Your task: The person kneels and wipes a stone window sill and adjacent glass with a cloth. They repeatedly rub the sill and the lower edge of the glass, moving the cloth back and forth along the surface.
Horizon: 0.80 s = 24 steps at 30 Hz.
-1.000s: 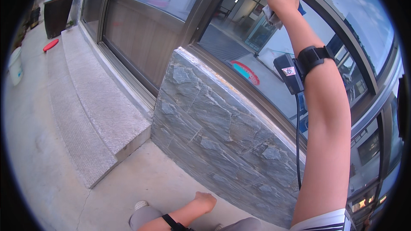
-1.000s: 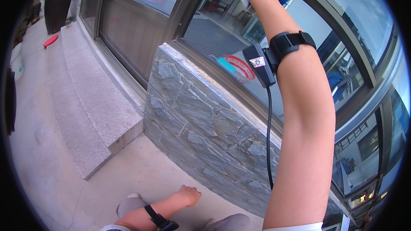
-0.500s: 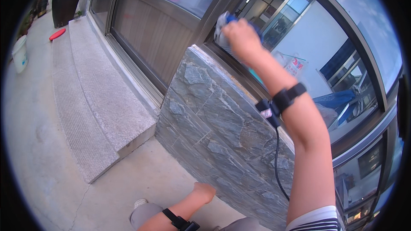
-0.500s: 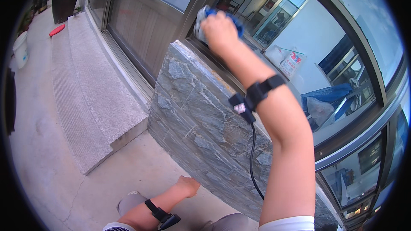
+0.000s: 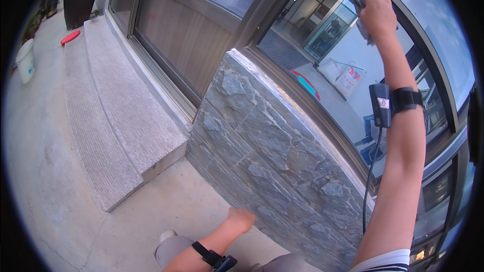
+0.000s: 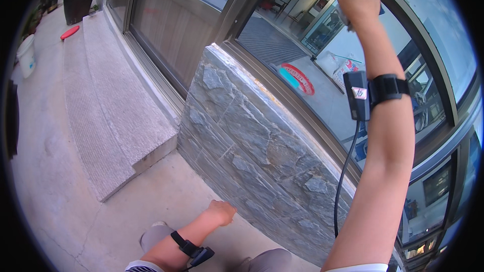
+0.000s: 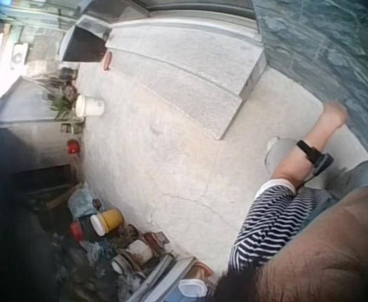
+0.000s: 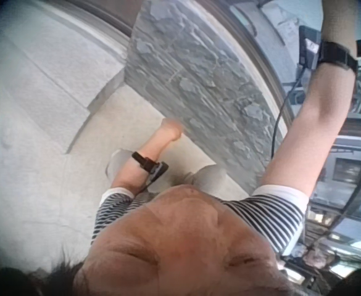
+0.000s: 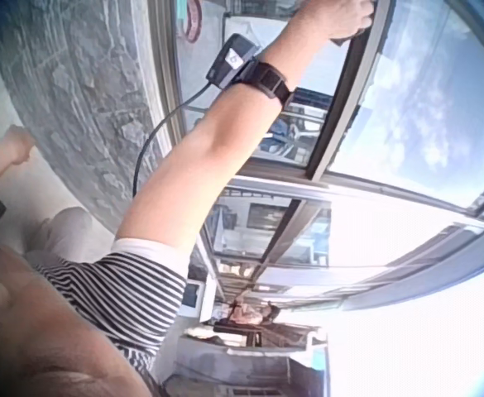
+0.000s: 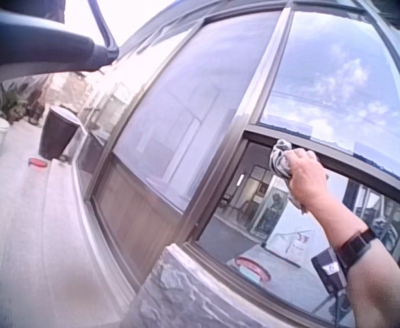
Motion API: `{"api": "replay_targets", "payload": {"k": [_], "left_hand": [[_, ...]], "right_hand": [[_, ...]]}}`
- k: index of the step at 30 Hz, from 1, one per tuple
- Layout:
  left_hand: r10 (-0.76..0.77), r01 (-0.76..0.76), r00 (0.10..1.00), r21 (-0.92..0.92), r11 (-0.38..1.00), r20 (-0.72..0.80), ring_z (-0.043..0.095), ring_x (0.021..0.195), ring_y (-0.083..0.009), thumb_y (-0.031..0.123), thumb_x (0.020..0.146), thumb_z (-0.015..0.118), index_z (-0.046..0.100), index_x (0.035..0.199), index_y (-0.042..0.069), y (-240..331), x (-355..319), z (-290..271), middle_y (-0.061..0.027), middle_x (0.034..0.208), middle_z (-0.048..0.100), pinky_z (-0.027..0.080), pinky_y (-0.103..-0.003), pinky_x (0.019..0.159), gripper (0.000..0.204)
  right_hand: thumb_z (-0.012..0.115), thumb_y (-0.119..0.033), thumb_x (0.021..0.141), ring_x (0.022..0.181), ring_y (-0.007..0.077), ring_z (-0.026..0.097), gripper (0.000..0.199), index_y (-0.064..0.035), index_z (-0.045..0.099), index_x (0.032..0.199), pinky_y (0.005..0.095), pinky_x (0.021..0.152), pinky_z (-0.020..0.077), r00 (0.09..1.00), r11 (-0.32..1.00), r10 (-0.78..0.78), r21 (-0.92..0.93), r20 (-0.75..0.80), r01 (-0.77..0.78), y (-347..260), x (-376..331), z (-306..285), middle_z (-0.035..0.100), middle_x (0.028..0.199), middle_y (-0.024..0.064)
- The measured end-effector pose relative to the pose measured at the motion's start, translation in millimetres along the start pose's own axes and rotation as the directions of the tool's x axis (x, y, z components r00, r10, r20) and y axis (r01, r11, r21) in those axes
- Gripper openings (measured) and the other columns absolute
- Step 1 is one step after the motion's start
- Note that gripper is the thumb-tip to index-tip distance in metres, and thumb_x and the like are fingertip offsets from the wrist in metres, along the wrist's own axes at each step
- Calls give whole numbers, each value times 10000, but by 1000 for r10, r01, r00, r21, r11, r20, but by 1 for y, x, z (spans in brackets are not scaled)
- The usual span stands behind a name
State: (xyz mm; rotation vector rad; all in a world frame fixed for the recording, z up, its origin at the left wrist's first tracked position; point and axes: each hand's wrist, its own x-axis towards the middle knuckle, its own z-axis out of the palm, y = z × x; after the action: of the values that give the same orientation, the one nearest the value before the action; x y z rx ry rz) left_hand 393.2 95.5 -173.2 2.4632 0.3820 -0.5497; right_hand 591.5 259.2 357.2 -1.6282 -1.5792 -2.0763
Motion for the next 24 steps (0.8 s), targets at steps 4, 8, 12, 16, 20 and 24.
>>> {"api": "replay_targets", "payload": {"k": [4,8,12,16,20,24], "left_hand": [[3,-3,1000,5,1000,2,628,1206,-321,369,918,700,646,1289,164,2,2,2,-117,1293,645,496,-471,958,427],[3,-4,1000,10,1000,22,621,1217,-318,369,918,699,645,1284,145,6,-4,6,-121,1310,628,490,-478,967,433],[25,-28,988,-22,999,-154,688,1116,-304,122,903,603,743,1133,131,11,-15,14,-107,1173,724,498,-471,893,270],[42,-41,985,11,999,-165,689,1115,-302,122,913,589,739,1143,145,17,-18,15,-103,1174,723,499,-471,896,275],[38,-37,998,19,999,-55,628,1194,-318,377,916,700,626,1267,99,21,-19,12,-143,1291,627,499,-481,967,455],[32,-33,999,45,998,26,629,1193,-320,386,920,698,624,1267,99,21,-27,9,-140,1288,628,500,-485,971,456]], "right_hand": [[639,42,744,1045,325,617,490,-122,627,1206,413,887,540,973,946,-227,230,-39,229,-51,-68,1,644,1127,92],[630,65,709,1015,319,592,488,-70,644,1179,401,918,512,854,833,-423,501,303,234,-126,-137,-18,636,1112,100],[647,15,764,1105,339,588,513,-105,617,1261,422,951,496,828,803,-337,595,448,5,-154,-127,-17,628,1201,118],[641,13,781,1192,332,567,553,-137,603,1312,416,1003,490,851,763,-276,640,448,-90,-196,-96,6,610,1295,95],[615,33,753,1204,340,584,560,-122,640,1291,419,998,493,734,816,-290,559,614,-145,-210,-92,16,623,1311,122],[642,-39,789,1125,359,634,453,-123,682,1232,446,945,525,688,772,-380,622,618,-132,-159,-115,-2,673,1183,159]]}}
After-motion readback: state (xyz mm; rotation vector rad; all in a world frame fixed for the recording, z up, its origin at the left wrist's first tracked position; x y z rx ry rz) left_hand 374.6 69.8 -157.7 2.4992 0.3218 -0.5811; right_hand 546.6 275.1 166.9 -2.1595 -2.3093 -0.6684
